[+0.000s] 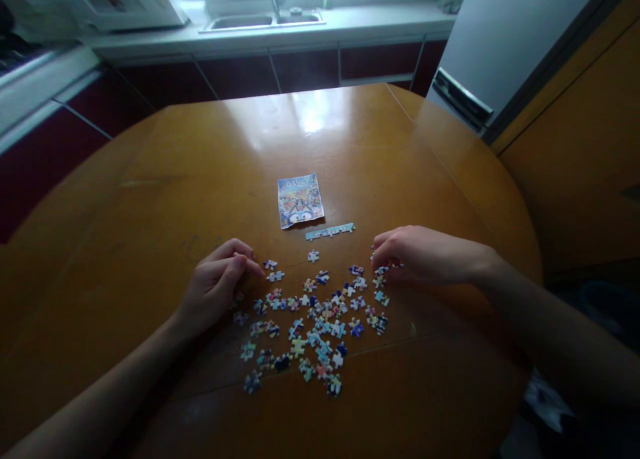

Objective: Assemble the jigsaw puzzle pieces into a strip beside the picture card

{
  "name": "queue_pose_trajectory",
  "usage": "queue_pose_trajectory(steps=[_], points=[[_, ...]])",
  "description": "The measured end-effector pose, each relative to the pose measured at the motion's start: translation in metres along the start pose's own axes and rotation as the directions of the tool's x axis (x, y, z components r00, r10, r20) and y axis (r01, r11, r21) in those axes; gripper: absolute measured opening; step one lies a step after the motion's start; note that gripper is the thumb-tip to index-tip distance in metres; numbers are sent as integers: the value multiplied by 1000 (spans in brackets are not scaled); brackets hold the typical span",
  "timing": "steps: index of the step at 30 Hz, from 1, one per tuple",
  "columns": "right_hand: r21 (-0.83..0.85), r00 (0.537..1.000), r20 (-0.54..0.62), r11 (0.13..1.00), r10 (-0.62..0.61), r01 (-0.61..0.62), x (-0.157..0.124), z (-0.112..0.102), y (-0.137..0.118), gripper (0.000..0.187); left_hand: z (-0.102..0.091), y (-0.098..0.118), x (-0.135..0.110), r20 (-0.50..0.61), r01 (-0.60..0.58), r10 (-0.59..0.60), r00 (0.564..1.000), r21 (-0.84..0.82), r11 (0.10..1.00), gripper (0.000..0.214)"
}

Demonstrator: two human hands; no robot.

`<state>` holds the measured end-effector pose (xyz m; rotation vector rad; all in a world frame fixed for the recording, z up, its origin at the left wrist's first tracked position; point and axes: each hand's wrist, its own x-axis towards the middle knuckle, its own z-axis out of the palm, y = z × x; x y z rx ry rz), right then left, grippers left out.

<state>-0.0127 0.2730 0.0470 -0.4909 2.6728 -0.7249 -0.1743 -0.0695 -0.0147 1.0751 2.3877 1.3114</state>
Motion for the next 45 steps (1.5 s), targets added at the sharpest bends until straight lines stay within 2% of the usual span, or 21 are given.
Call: queue_pose_trajectory(steps=[13, 21, 24, 27, 31, 38, 42, 45], points=[[-50, 998, 44, 998, 39, -37, 5, 3, -8, 7, -2, -1, 1, -2, -60, 60, 998, 59, 996, 47], [29, 998, 16, 998, -64, 64, 1, 1, -6, 27, -2, 1, 1, -1, -71, 71, 997, 71, 995, 49], [-12, 999, -32, 1000, -6, 6, -2, 0, -6, 17, -2, 2, 1, -6, -73, 74, 997, 68, 995, 48], [-76, 999, -24, 996, 35, -37, -3, 1, -6, 4, -2, 1, 1, -1, -67, 67, 998, 61, 996, 47], [-113, 1000, 4, 994, 11, -10, 0, 7, -6, 4, -2, -1, 0, 3, -54, 54, 999, 41, 998, 45], [-50, 999, 37, 998, -37, 38, 2, 9, -7, 5, -1, 2, 2, -5, -30, 30, 1000, 69, 997, 50], [11, 996, 66, 998, -63, 62, 0, 3, -6, 12, -1, 2, 2, -9, -43, 44, 999, 70, 997, 48], [11, 999, 8, 999, -48, 48, -3, -4, -2, 16, -1, -2, 1, -1, -48, 48, 999, 60, 997, 47]])
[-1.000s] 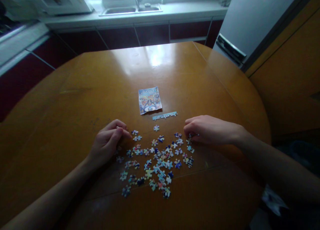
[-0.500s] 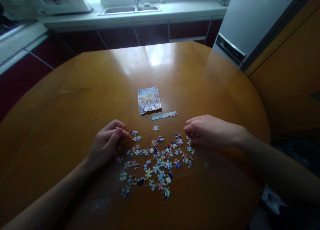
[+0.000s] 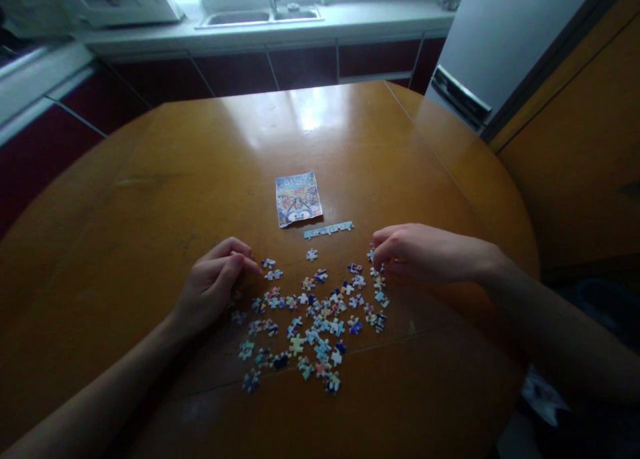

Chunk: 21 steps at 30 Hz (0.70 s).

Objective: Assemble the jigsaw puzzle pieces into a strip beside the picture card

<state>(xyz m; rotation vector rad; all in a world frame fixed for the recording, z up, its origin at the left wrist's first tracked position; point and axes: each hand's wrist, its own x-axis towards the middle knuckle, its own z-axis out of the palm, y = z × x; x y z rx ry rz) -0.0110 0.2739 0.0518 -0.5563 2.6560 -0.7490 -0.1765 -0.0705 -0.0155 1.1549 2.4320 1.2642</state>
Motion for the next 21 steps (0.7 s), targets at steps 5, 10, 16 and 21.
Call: queue_pose_trajectory(steps=[5, 10, 16, 21], points=[[-25, 994, -67, 996, 85, -87, -2, -5, 2, 14, 0, -1, 0, -1, -3, 3, 1000, -7, 1000, 45], [-50, 991, -80, 992, 108, -112, -5, -5, 3, 14, 0, 4, 1, -11, -14, 14, 1000, -4, 1000, 45], [-131, 960, -190, 963, 207, -234, -11, -11, 18, 10, 0, 3, 1, -16, -5, 5, 1000, 0, 1000, 46], [-127, 946, -273, 968, 178, -218, -6, -13, 29, 12, -1, 2, 1, 2, 5, -5, 1000, -5, 1000, 47]])
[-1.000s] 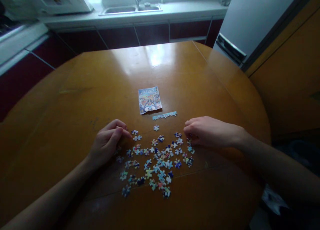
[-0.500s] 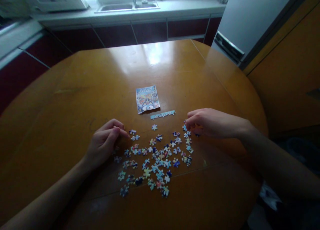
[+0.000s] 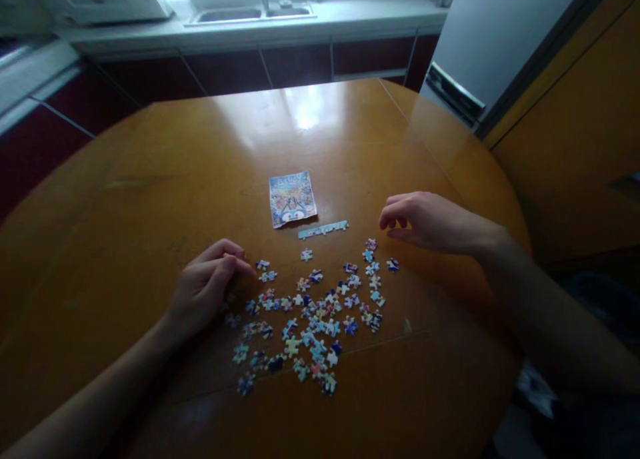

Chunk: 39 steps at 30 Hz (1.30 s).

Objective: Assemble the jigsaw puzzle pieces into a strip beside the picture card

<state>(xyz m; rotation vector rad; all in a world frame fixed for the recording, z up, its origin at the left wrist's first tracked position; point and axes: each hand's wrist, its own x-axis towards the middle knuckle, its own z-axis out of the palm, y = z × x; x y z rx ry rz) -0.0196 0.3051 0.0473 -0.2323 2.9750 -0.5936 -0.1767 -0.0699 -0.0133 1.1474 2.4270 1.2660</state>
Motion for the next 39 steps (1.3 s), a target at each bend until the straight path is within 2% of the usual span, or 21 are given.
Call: queue_pose_trajectory(steps=[11, 19, 30, 39], points=[[62, 988, 152, 998, 3, -13, 12, 14, -2, 19, 1, -1, 0, -1, -26, 26, 1000, -6, 1000, 45], [104, 987, 162, 994, 8, -25, 14, 16, 1, 20, 0, 1, 1, -6, -33, 33, 999, 7, 999, 46], [102, 987, 153, 994, -51, 36, 15, 18, -1, 11, 0, 2, 0, -1, -2, 2, 1000, -17, 1000, 47], [101, 986, 164, 995, -26, 10, 15, 17, -3, 7, 0, 1, 0, -5, 18, -18, 1000, -26, 999, 47]])
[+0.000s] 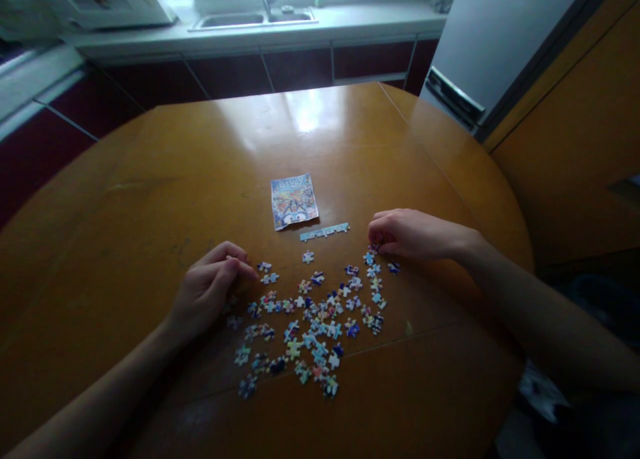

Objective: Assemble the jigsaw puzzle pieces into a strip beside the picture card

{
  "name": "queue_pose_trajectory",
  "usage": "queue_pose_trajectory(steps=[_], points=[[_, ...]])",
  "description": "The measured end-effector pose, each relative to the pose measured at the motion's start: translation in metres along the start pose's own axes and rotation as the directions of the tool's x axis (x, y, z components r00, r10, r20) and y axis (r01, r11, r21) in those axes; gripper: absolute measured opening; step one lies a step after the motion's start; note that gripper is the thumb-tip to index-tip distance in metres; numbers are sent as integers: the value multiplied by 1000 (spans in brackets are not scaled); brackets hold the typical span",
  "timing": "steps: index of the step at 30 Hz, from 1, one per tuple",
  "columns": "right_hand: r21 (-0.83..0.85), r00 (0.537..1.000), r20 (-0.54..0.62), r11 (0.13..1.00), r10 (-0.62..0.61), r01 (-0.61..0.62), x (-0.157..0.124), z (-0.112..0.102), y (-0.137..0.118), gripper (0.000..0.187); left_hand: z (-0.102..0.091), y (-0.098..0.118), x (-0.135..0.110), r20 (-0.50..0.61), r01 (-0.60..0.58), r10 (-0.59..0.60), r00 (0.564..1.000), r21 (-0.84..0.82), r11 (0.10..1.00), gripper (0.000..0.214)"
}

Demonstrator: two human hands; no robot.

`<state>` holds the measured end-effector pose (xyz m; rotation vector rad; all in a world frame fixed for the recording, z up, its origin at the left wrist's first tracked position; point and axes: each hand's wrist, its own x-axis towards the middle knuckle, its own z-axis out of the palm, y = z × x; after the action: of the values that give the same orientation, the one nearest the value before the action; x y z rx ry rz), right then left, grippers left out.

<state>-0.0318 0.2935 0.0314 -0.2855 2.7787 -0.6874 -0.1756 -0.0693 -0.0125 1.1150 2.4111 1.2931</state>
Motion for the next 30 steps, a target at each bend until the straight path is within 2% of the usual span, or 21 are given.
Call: queue_pose_trajectory(steps=[7, 13, 30], points=[[9, 1000, -2, 1000, 16, -16, -1, 0, -3, 3, 1, 2, 0, 9, -26, 26, 1000, 22, 999, 48], [44, 1000, -14, 999, 16, -15, -1, 1, 2, 3, 1, 5, -1, 16, 1, -1, 1000, 30, 1000, 50], [398, 998, -16, 916, 63, -52, 2, 0, 6, 13, 2, 6, 0, 21, -3, 4, 1000, -19, 1000, 50]])
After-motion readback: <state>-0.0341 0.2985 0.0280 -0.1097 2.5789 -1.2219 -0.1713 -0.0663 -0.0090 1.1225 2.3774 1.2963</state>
